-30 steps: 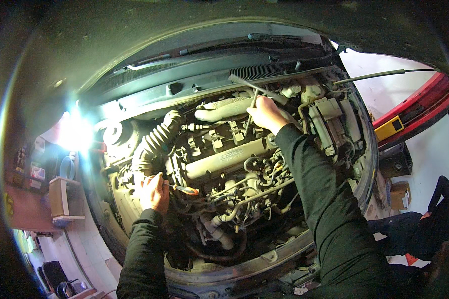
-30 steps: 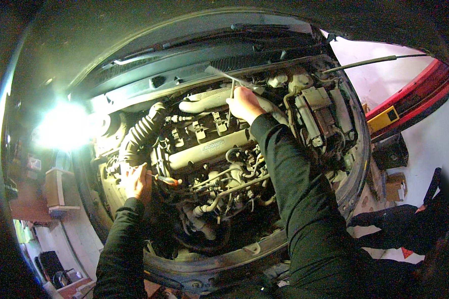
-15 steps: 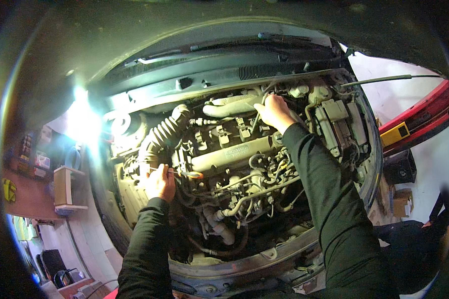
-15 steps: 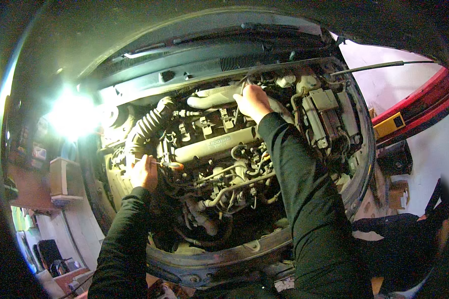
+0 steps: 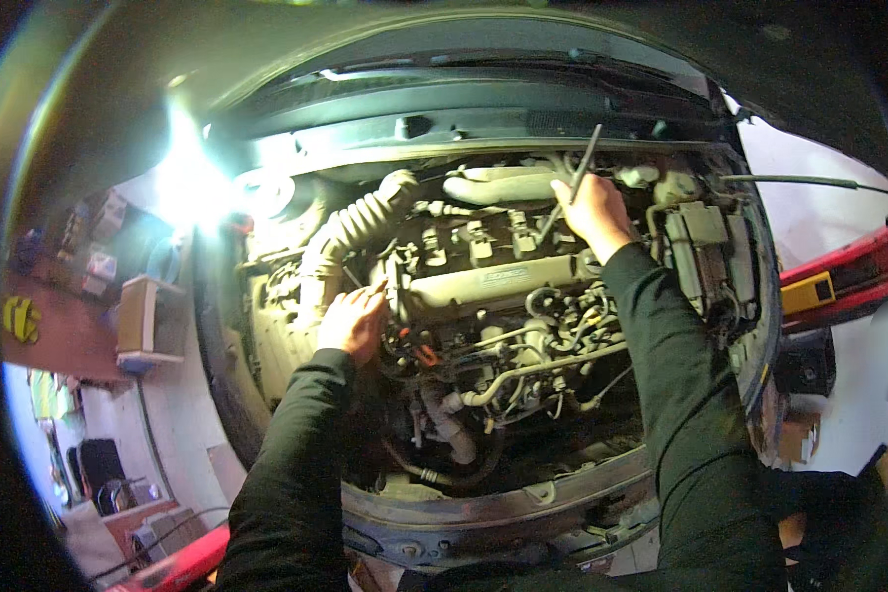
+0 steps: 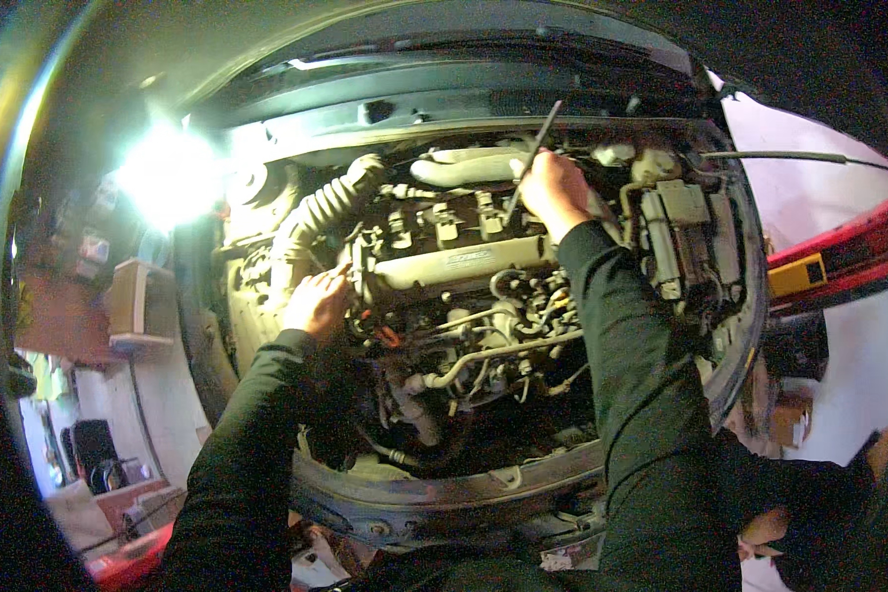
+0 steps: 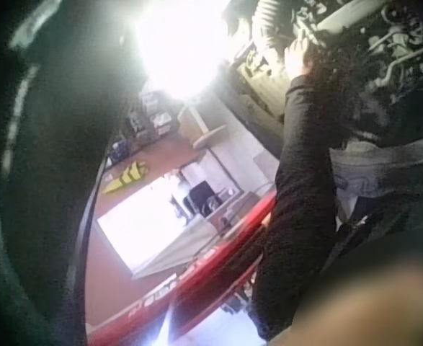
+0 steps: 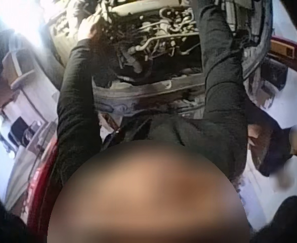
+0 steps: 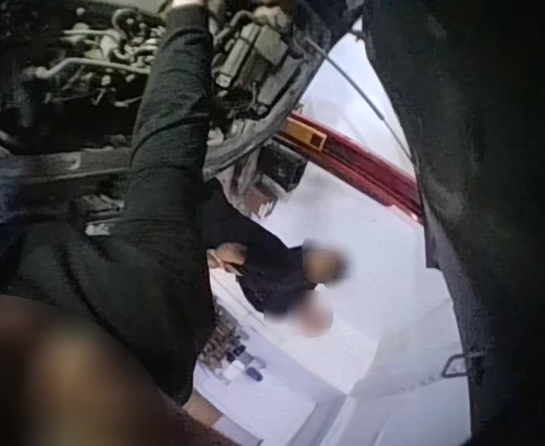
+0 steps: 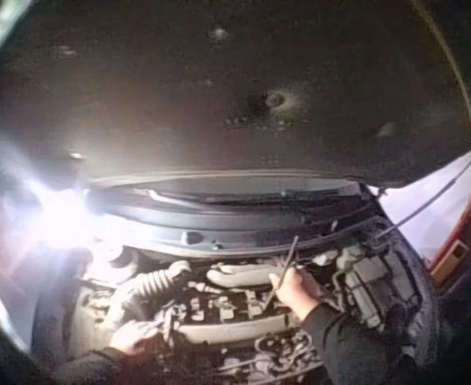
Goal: The person uses a flashlight to illuminate the engine bay and then uses a wrench to loosen and tighten bolts on the engine. The person works on various parts of the engine throughout the clip.
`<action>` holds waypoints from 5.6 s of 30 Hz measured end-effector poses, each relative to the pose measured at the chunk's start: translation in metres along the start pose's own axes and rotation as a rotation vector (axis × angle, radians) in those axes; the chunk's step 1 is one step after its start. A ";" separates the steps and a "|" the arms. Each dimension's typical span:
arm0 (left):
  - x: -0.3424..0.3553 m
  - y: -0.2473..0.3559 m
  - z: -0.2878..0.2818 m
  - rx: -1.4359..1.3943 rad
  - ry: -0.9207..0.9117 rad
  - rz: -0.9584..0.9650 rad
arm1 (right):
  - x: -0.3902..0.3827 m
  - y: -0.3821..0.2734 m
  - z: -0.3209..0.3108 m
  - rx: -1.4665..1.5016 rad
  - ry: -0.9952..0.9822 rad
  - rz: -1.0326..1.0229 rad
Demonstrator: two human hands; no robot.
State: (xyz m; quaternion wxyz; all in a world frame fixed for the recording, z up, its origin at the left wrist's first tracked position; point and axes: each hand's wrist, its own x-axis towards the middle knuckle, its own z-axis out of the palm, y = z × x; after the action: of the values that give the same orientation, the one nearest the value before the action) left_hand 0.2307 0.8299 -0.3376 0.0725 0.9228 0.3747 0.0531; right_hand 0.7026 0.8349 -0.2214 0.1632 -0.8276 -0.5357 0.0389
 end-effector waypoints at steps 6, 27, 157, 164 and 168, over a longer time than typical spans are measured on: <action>0.023 0.027 0.006 -0.105 0.176 0.036 | 0.001 0.003 0.013 0.103 0.077 -0.016; 0.102 0.083 0.043 -0.368 0.124 0.124 | 0.005 0.008 0.004 0.031 0.040 -0.080; 0.017 0.007 -0.014 -0.197 0.050 0.018 | 0.047 0.064 -0.004 1.852 0.203 0.142; 0.016 0.002 -0.009 -0.199 0.035 0.023 | 0.060 0.079 -0.011 1.842 0.035 0.116; 0.012 0.001 -0.004 -0.182 0.074 0.006 | 0.068 0.087 -0.011 1.857 -0.053 0.070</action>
State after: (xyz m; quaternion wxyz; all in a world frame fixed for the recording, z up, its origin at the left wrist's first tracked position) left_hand 0.2389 0.8377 -0.3334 0.1420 0.9109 0.3679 0.1212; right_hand 0.8097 0.8607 -0.2305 0.7466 -0.3796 -0.2682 0.4760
